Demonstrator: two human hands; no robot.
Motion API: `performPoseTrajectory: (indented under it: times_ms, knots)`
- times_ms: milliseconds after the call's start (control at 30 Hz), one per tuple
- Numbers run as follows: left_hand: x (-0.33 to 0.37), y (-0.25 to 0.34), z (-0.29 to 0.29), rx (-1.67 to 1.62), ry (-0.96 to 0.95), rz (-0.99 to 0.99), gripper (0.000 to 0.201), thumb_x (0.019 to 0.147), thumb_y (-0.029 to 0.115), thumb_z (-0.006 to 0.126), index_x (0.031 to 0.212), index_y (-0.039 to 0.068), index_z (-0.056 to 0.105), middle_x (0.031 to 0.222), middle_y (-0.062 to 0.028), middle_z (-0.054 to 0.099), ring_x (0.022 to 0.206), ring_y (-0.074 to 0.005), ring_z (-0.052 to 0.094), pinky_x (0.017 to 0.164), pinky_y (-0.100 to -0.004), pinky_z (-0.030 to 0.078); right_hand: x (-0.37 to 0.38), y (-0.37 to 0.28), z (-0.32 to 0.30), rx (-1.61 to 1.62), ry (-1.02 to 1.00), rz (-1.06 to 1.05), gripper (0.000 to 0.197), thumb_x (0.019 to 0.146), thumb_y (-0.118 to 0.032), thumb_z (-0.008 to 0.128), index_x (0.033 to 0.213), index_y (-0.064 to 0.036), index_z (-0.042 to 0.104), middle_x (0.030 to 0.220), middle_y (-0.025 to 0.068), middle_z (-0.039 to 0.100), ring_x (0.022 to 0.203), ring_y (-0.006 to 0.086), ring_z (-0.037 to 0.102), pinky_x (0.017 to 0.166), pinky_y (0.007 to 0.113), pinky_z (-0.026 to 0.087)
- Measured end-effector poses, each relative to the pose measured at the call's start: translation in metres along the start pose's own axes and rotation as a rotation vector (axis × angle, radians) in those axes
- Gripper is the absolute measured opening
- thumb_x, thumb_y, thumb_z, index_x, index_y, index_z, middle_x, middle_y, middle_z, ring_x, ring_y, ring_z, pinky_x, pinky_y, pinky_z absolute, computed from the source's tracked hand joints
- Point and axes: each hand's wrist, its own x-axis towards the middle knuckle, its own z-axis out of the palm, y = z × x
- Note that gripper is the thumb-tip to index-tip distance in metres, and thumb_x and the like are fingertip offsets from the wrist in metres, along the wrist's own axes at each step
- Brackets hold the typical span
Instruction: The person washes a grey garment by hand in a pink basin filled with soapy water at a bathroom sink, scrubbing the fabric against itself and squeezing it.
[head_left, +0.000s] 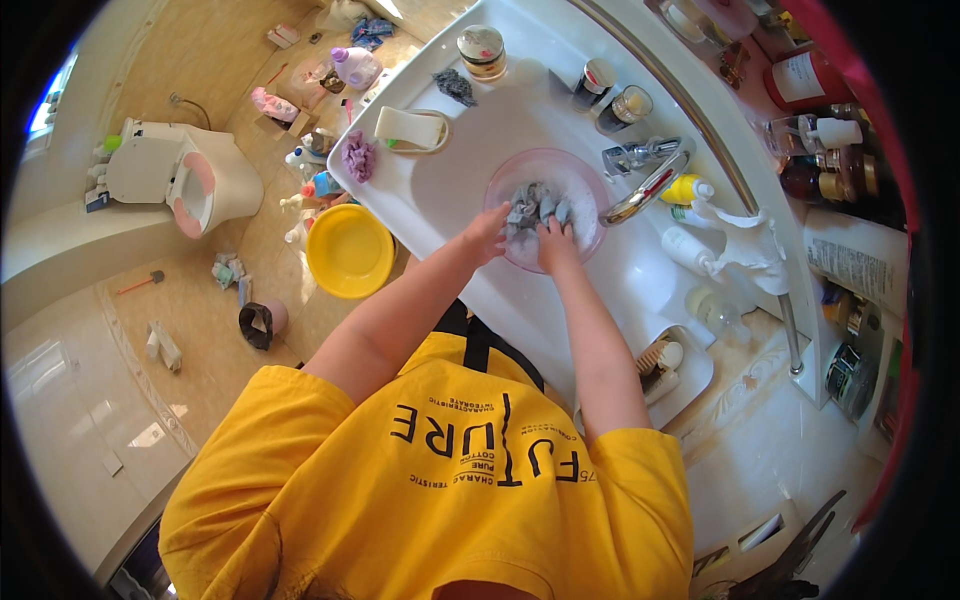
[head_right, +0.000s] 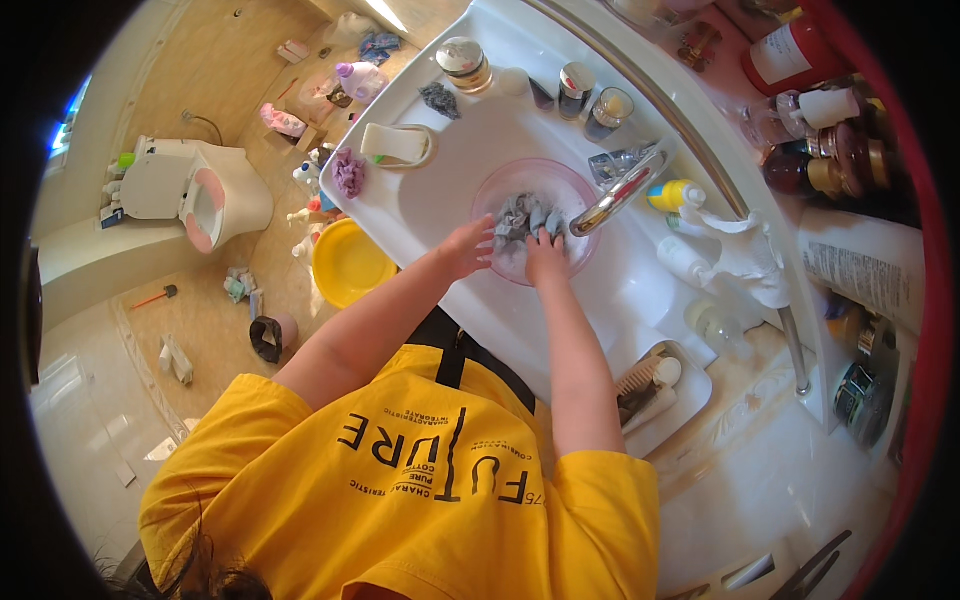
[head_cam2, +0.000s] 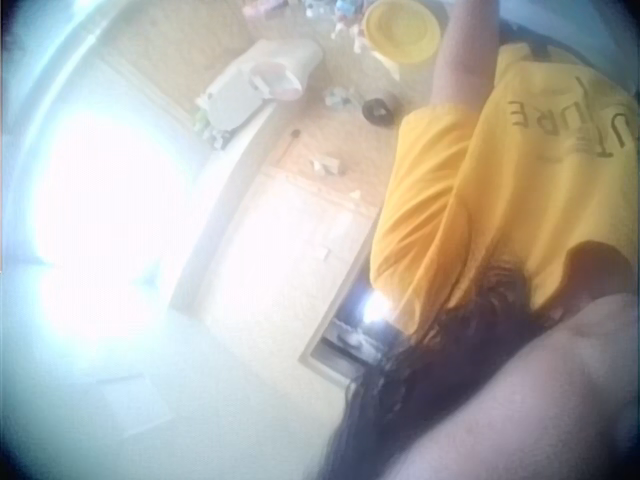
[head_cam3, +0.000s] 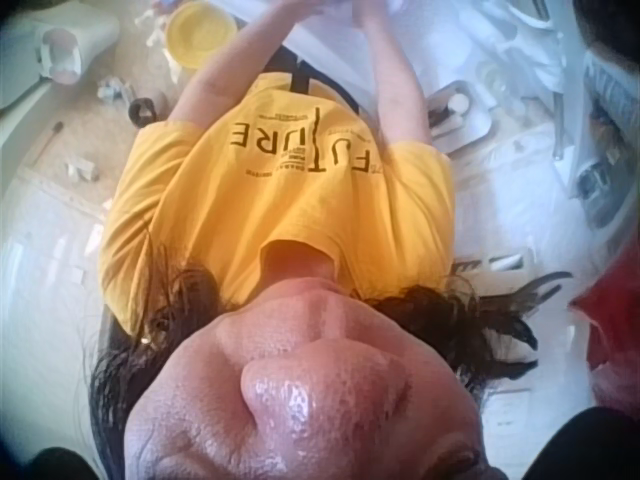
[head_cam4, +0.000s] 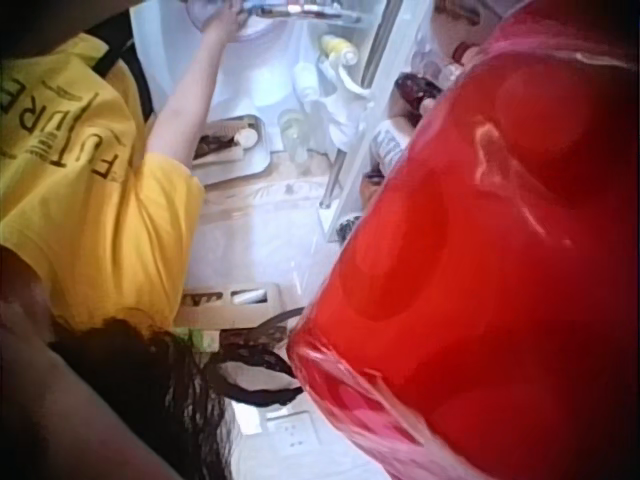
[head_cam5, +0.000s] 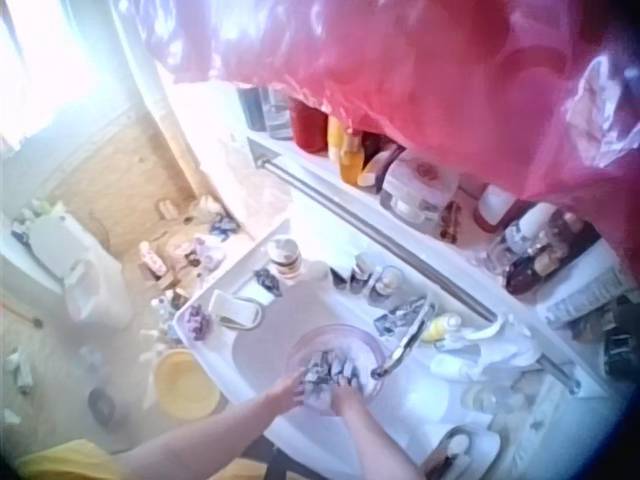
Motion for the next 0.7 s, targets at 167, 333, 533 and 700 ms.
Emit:
performPoseTrajectory:
  times_ms: [167,333,533,700]
  knots:
    - [-0.003,0.008,0.000,0.061,-0.031,-0.001,0.060,0.081,0.043,0.046,0.126,0.007,0.029,0.134,-0.0134,0.020,0.123,-0.0330,0.018,0.098,-0.0475,0.020,0.011,0.009,0.003,0.204,-0.056,0.059,0.034,0.073,-0.014,0.049,0.106,-0.0055,0.047,0.115,0.0166,0.041,0.101,0.0344,0.044,0.085,0.041,0.037]
    - [-0.003,0.009,0.018,0.021,0.029,-0.036,0.058,0.081,0.042,0.046,0.126,0.009,0.031,0.133,-0.0125,0.021,0.123,-0.0309,0.019,0.095,-0.0498,0.023,0.025,0.011,-0.008,0.708,0.327,0.171,0.024,0.075,-0.023,0.055,0.088,-0.0034,0.056,0.092,0.0144,0.055,0.086,0.0285,0.053,0.074,0.036,0.042]
    - [-0.002,0.017,0.016,-0.150,-0.128,0.012,0.050,0.081,0.048,0.042,0.116,0.012,0.040,0.123,-0.0093,0.036,0.112,-0.0309,0.036,0.083,-0.0505,0.037,-0.023,-0.056,-0.096,0.952,0.667,-0.194,0.019,0.075,-0.022,0.059,0.076,-0.0048,0.051,0.079,0.0102,0.053,0.069,0.0252,0.054,0.061,0.035,0.043]
    - [0.019,0.029,0.002,-0.220,-0.585,0.027,0.043,0.083,0.051,0.038,0.085,0.011,0.053,0.074,-0.0059,0.055,0.067,-0.0185,0.054,0.061,-0.0290,0.046,-0.068,-0.102,-0.130,0.974,0.618,-0.275,0.018,0.074,-0.021,0.058,0.072,-0.0066,0.047,0.074,0.0076,0.049,0.066,0.0266,0.052,0.056,0.035,0.042]
